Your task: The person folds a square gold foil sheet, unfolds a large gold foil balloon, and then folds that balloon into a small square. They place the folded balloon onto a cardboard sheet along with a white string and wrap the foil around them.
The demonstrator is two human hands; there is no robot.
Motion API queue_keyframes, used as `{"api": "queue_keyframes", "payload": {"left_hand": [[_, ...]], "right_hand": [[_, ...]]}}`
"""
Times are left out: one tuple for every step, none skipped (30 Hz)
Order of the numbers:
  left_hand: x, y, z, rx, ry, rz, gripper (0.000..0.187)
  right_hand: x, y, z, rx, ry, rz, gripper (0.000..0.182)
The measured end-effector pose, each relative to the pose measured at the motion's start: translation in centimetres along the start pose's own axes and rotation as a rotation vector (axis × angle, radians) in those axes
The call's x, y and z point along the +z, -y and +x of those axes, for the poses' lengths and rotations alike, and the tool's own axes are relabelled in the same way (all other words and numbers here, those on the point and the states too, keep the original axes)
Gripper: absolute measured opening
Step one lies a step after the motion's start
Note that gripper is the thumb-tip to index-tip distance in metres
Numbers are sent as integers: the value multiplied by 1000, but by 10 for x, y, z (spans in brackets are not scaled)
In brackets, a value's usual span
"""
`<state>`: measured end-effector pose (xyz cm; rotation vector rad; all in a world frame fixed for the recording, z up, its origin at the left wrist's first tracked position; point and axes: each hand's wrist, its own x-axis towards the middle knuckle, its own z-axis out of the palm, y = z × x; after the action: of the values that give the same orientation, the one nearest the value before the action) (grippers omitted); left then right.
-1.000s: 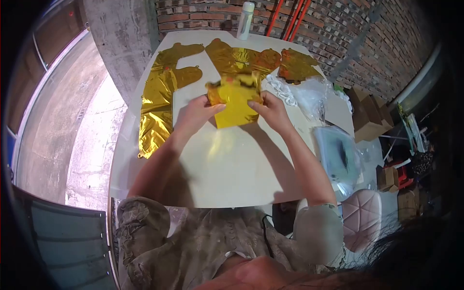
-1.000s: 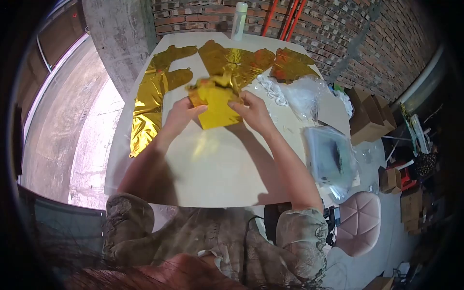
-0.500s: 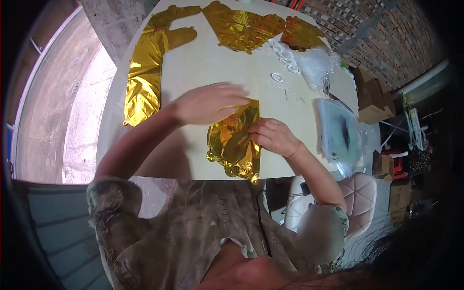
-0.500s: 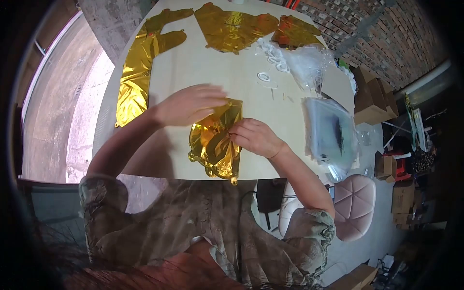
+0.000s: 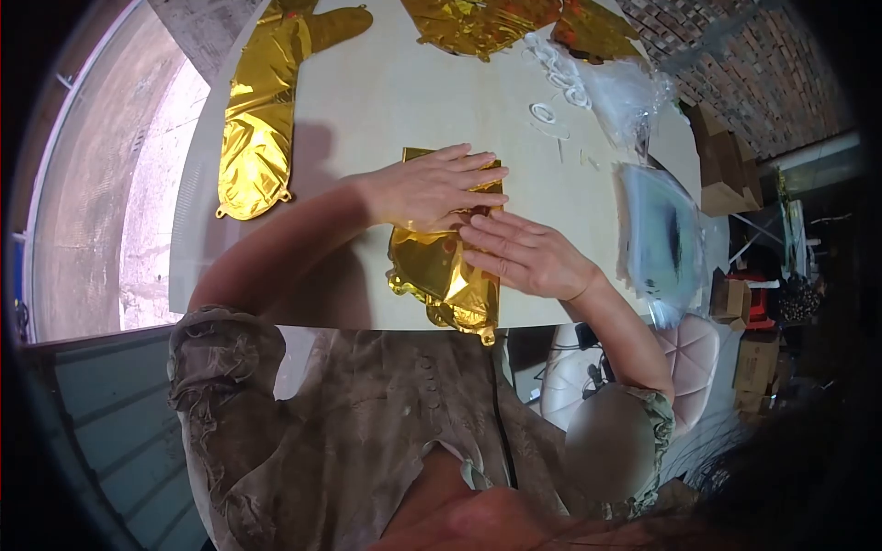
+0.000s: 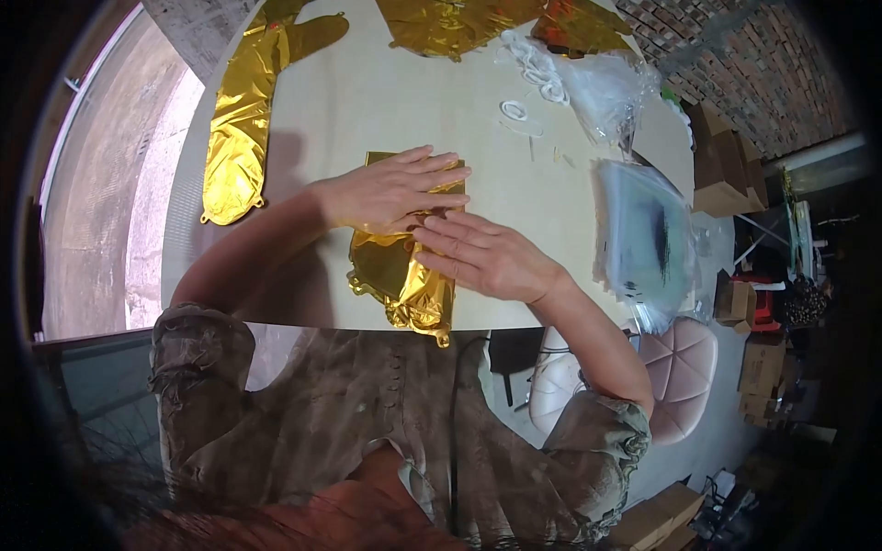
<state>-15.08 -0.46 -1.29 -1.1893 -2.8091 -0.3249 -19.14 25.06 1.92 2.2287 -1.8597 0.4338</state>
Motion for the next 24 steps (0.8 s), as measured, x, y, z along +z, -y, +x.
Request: {"api": "queue_keyframes", "payload": {"left_hand": [[2, 1, 0, 11, -17, -5, 61], [5, 0, -1, 20, -18, -17, 61], [7, 1, -1, 21, -44, -26, 61], [7, 2, 0, 28, -71, -29, 62], [5, 1, 1, 6, -46, -35, 60], [5, 0, 2, 25, -48, -34, 60], [3, -2, 1, 3, -47, -40, 60], [2, -3, 2, -18, -43, -45, 59], [-1, -4, 2, -22, -38, -63, 58], [-2, -4, 3, -4, -28, -60, 58], [-3, -4, 3, -16, -20, -82, 58], [-4, -3, 3, -30, -11, -104, 59], [-5, -3, 4, -18, -1, -101, 59], [-5, -3, 4, -25, 1, -99, 60], [-6, -3, 4, -34, 2, -97, 60], [-6, -3, 4, -28, 9, -96, 60], [-6, -3, 5, -25, -4, -95, 61], [-6, -4, 4, -25, -17, -96, 61], [-8, -6, 4, -25, -11, -97, 61], [-10, -10, 4, -33, -27, -89, 61], [-12, -11, 5, -43, -44, -80, 61], [-12, -12, 5, -45, -41, -80, 61], [-12, -12, 5, -41, -46, -81, 61], [-13, -12, 5, -36, -51, -82, 61]], "right_hand": [[1, 4, -1, 9, 6, 4, 45], [1, 9, -3, 37, 23, 32, 44], [0, 12, -6, 69, 40, 54, 43], [-1, 13, -11, 87, 45, 44, 43], [-1, 12, -15, 132, -1, 73, 45], [-3, 11, -19, 175, -49, 102, 46], [-6, 11, -23, 189, -53, 91, 46], [-9, 12, -27, 195, -50, 79, 44], [-10, 13, -31, 202, -48, 70, 41], [-11, 13, -35, 219, -58, 62, 41], [-11, 12, -39, 175, -42, -38, 38], [-11, 12, -42, 130, -25, -137, 35], [-10, 13, -43, 142, -33, -140, 35], [-9, 16, -42, 122, -51, -169, 34], [-9, 17, -41, 99, -69, -197, 33], [-8, 18, -38, 106, -74, -198, 33], [-8, 18, -35, 81, -72, -230, 34], [-8, 19, -32, 55, -69, -260, 35], [-7, 18, -30, 58, -72, -257, 35], [-7, 17, -28, 36, -67, -273, 36], [-6, 15, -27, 11, -62, -290, 36], [-4, 15, -27, 11, -65, -287, 36], [-1, 14, -29, 22, -57, -270, 36], [1, 13, -29, 32, -48, -252, 36]]}}
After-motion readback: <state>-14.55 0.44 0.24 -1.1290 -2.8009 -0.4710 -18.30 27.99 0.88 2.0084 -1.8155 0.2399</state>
